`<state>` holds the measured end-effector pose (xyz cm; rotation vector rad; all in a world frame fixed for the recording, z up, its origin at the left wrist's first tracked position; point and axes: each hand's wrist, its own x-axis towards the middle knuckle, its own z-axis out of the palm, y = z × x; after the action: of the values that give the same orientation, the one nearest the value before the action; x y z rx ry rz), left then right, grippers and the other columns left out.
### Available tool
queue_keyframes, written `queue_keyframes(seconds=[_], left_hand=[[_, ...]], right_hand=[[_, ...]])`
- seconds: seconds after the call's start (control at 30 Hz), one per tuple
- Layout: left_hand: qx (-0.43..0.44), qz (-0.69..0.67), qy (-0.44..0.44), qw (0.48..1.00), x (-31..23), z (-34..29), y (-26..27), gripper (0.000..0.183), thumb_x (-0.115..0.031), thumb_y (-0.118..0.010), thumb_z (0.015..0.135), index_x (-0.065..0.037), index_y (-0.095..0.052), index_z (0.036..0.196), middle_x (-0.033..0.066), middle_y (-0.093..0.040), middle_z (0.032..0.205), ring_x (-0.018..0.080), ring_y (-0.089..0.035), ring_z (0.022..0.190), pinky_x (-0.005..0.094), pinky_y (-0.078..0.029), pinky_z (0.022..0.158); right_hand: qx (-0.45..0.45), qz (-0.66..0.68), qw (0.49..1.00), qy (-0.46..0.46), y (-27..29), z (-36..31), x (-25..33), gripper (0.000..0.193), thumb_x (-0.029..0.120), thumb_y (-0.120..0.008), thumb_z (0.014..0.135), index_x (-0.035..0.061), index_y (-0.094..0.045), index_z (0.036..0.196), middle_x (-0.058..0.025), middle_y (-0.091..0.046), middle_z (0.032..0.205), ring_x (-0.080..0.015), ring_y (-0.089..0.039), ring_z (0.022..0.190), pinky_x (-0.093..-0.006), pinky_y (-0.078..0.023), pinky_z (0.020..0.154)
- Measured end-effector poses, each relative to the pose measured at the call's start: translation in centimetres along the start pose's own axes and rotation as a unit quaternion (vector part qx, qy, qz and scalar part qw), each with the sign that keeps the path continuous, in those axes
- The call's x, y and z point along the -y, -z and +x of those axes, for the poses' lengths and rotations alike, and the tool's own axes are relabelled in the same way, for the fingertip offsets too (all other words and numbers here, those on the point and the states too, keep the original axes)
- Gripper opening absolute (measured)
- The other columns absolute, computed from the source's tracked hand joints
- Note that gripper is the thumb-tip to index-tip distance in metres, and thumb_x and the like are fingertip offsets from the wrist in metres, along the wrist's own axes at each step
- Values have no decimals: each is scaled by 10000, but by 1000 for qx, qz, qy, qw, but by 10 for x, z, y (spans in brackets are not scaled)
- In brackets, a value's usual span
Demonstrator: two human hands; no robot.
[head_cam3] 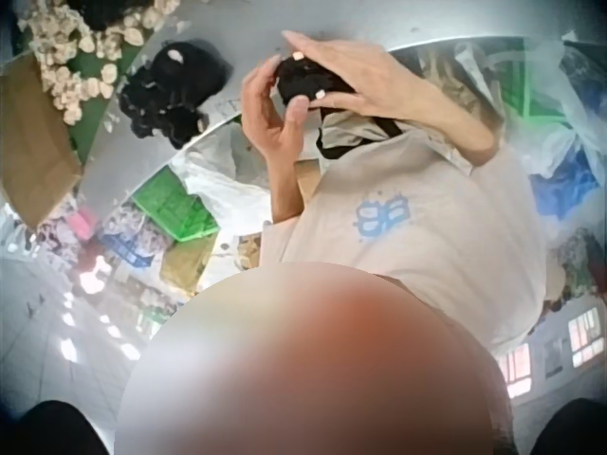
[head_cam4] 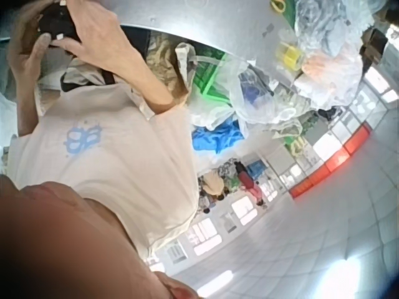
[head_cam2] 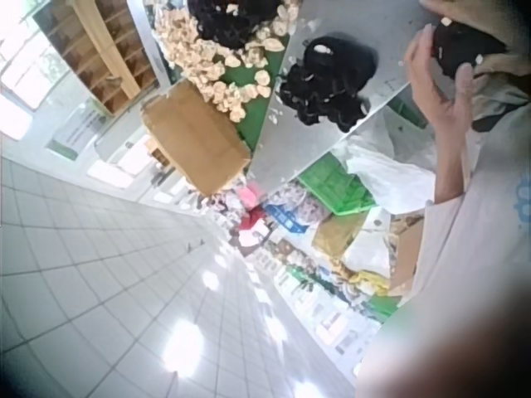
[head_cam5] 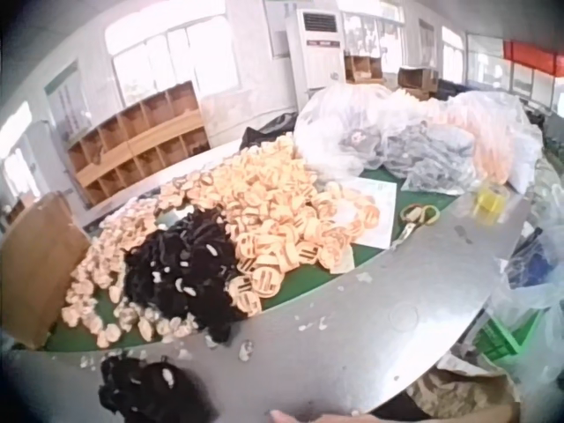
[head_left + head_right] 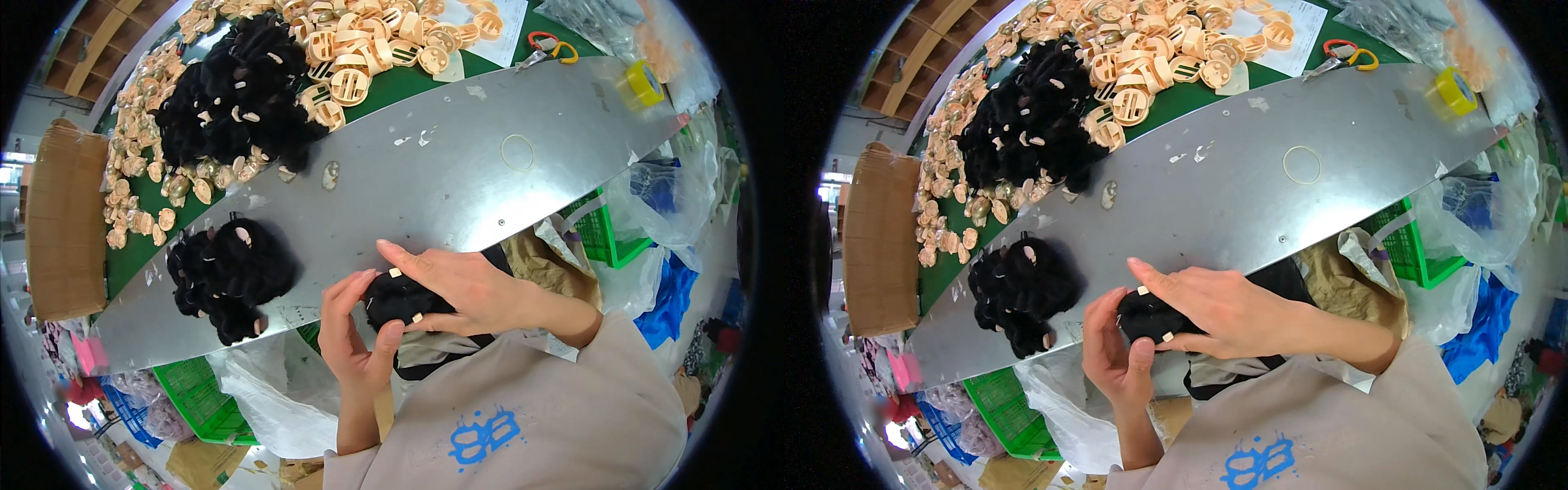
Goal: The person repeatedly picks up black plush toy bodies and wooden face parts, inserts the face into the plush, and secures it with a rubber band. The finished units are placed on the table. The process is repeated for multiple items.
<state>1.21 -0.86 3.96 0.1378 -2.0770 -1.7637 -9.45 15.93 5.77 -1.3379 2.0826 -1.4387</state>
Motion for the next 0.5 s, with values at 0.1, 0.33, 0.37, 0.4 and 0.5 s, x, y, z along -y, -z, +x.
queue_keyframes(seconds=[0.1, 0.33, 0.37, 0.4, 0.5], left_hand=[[28, -22, 15, 999, 3, 1, 2, 611, -203, -810, 778, 44, -550, 1273, 154, -601, 1233, 242, -598, 1079, 327, -468, 930], [29, -94, 154, 983, -8, 4, -7, 514, -40, -759, 782, 43, -555, 1246, 90, -631, 1130, 134, -600, 991, 254, -473, 879], [18, -87, 162, 983, -5, -2, -5, 488, -34, -756, 785, 43, -563, 1227, 80, -636, 1099, 124, -600, 957, 241, -471, 860], [6, -80, 171, 982, -2, -5, -4, 463, -28, -753, 788, 44, -572, 1208, 70, -642, 1068, 114, -599, 924, 229, -469, 840], [-39, -66, 154, 985, -5, -4, -6, 393, -22, -756, 793, 44, -598, 1148, 43, -653, 973, 85, -575, 844, 201, -454, 787]], right_hand=[[58, 60, 995, -55, 6, -3, 1, 917, 167, -684, 863, 49, -97, 1558, -197, -618, 981, -359, -619, 860, -435, -509, 768], [76, 11, 997, -29, 11, 3, -2, 832, 185, -625, 888, 57, -136, 1549, -178, -637, 933, -349, -622, 837, -435, -491, 751], [66, -11, 998, 2, 18, 8, -2, 808, 200, -626, 887, 59, -174, 1542, -169, -641, 932, -342, -625, 844, -429, -493, 751], [58, -32, 997, 35, 24, 14, -5, 785, 216, -626, 886, 61, -213, 1535, -161, -645, 930, -335, -628, 850, -422, -495, 751], [-97, -189, 977, 10, 51, 41, -44, 308, 214, -648, 849, 83, -658, 1127, -70, -670, 962, -253, -633, 733, -373, -500, 675]])
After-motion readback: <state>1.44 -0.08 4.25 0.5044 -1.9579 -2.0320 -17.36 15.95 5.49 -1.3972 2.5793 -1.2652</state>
